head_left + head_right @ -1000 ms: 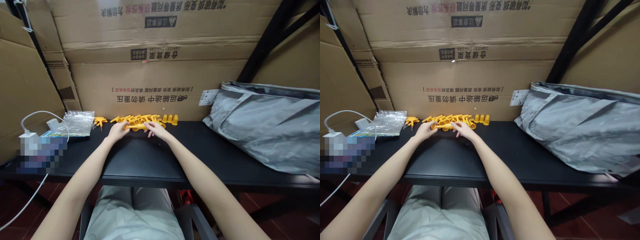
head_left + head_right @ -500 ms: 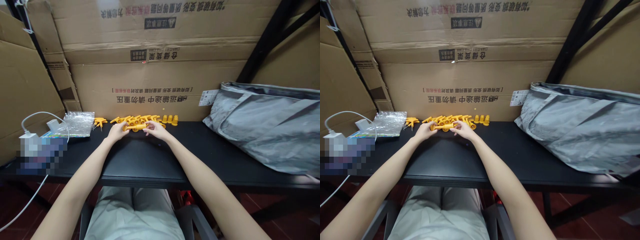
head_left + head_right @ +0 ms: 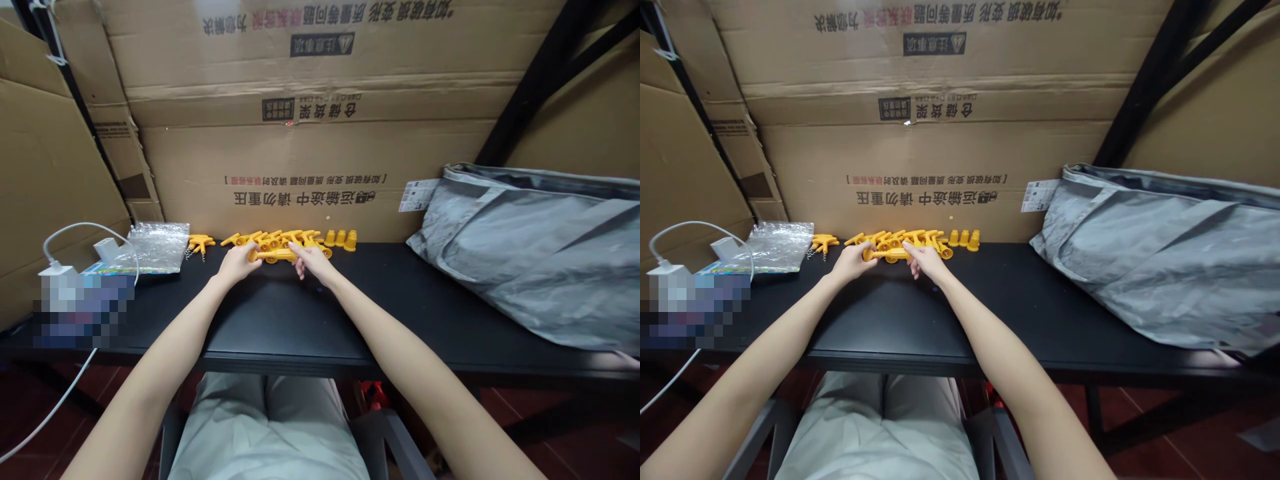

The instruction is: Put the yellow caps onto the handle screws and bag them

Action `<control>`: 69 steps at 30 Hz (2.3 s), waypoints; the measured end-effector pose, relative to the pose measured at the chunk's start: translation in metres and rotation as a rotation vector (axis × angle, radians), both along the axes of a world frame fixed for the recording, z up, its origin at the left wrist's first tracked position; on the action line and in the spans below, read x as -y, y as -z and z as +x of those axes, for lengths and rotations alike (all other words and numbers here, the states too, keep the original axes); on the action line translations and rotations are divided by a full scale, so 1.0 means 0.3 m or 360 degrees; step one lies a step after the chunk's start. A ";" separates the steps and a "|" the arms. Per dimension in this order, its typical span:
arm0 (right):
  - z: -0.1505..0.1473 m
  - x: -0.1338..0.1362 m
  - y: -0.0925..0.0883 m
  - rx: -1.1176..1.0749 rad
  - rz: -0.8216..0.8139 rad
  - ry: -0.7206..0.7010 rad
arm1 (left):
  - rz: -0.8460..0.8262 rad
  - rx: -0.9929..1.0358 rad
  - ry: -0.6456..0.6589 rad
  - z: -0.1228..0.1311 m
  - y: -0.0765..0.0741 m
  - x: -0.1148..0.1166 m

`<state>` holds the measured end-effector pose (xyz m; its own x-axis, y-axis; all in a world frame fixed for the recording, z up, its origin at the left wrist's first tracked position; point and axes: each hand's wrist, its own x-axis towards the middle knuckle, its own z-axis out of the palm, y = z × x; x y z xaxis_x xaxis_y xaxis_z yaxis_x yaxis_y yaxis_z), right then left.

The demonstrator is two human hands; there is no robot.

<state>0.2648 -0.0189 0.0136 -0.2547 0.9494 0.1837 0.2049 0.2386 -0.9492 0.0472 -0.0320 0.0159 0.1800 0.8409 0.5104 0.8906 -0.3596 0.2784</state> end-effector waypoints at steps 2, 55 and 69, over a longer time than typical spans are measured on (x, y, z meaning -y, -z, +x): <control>0.000 -0.002 0.000 0.0018 -0.0094 0.0022 | -0.0011 0.0002 -0.0006 0.003 -0.001 0.000; -0.004 -0.151 -0.020 -0.0333 0.0650 0.0588 | 0.0044 0.0460 -0.0324 -0.062 0.036 -0.044; -0.254 -0.161 -0.003 0.0775 0.1023 0.0657 | -0.0056 0.0483 -0.0533 -0.066 0.026 -0.045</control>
